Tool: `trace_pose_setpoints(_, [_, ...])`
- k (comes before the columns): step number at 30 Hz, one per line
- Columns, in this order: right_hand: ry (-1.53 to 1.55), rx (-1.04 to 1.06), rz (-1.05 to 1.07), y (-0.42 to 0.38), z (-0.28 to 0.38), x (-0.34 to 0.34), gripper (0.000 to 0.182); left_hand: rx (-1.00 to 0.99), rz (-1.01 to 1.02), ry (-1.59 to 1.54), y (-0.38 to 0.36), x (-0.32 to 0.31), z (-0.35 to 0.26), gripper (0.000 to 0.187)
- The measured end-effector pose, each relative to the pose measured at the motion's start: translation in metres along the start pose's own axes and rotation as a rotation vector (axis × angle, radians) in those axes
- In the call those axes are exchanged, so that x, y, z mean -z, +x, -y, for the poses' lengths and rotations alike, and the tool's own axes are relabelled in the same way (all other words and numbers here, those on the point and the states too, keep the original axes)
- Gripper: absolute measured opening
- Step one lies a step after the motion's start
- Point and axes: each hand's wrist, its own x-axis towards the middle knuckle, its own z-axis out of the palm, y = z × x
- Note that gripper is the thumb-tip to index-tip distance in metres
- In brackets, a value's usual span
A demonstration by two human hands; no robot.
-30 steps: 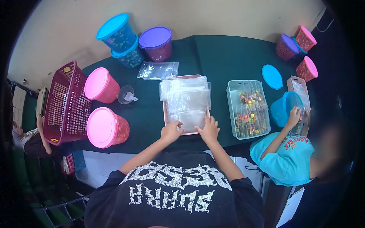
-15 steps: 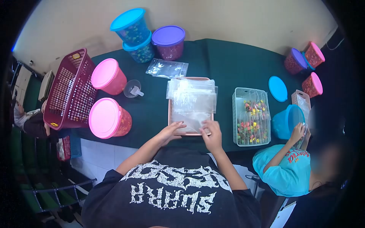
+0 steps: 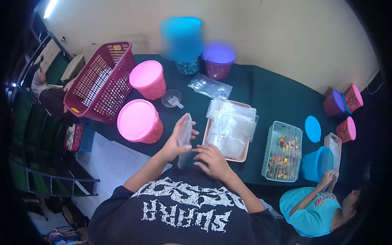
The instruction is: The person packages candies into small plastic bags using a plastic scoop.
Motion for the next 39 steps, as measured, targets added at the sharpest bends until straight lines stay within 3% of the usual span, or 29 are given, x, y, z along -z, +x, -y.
trace_pose_setpoints(1, [0.079,-0.055,0.012,0.006,0.002,0.002,0.021,-0.092,-0.015,0.253,-0.006,0.009,-0.008,0.102])
trace_pose_setpoints(2, [0.158,-0.112,0.024,0.012,0.006,0.003,0.021,-0.097,-0.022,0.257,-0.012,0.018,-0.019,0.102])
trace_pose_setpoints(4, [0.234,-0.137,-0.025,0.026,0.019,0.004,0.023,-0.324,-0.021,0.998,-0.026,0.028,-0.050,0.096])
trace_pose_setpoints(7, [0.741,-0.303,-0.216,0.045,0.036,-0.008,0.034,-0.394,-0.013,1.187,-0.040,0.043,-0.067,0.085])
trace_pose_setpoints(11, [0.578,-0.483,-0.115,0.084,0.064,-0.030,0.022,-0.297,0.011,1.350,-0.059,0.069,-0.078,0.082])
trace_pose_setpoints(18, [0.535,-0.527,0.074,0.140,0.086,-0.079,0.016,-0.254,0.008,1.403,-0.093,0.135,-0.085,0.087])
trace_pose_setpoints(20, [0.648,-0.488,0.071,0.155,0.098,-0.096,0.020,-0.216,0.089,1.235,-0.099,0.148,-0.088,0.092])
trace_pose_setpoints(22, [0.521,-0.412,0.041,0.167,0.105,-0.114,0.023,-0.281,0.083,1.183,-0.104,0.161,-0.080,0.096])
trace_pose_setpoints(26, [0.723,-0.643,0.118,0.180,0.116,-0.131,0.022,-0.342,0.071,1.055,-0.110,0.187,-0.070,0.084])
trace_pose_setpoints(28, [0.500,-0.443,0.029,0.183,0.117,-0.135,0.023,-0.437,0.025,1.014,-0.112,0.194,-0.068,0.074])
trace_pose_setpoints(32, [0.570,-0.551,-0.002,0.189,0.117,-0.131,0.022,-0.512,-0.091,0.983,-0.112,0.205,-0.074,0.059])
trace_pose_setpoints(35, [0.229,-0.464,-0.134,0.192,0.117,-0.128,0.018,-0.562,-0.107,1.021,-0.109,0.211,-0.074,0.056])
trace_pose_setpoints(39, [0.081,-0.417,-0.078,0.201,0.112,-0.119,0.016,-0.493,-0.097,1.037,-0.104,0.208,-0.082,0.060])
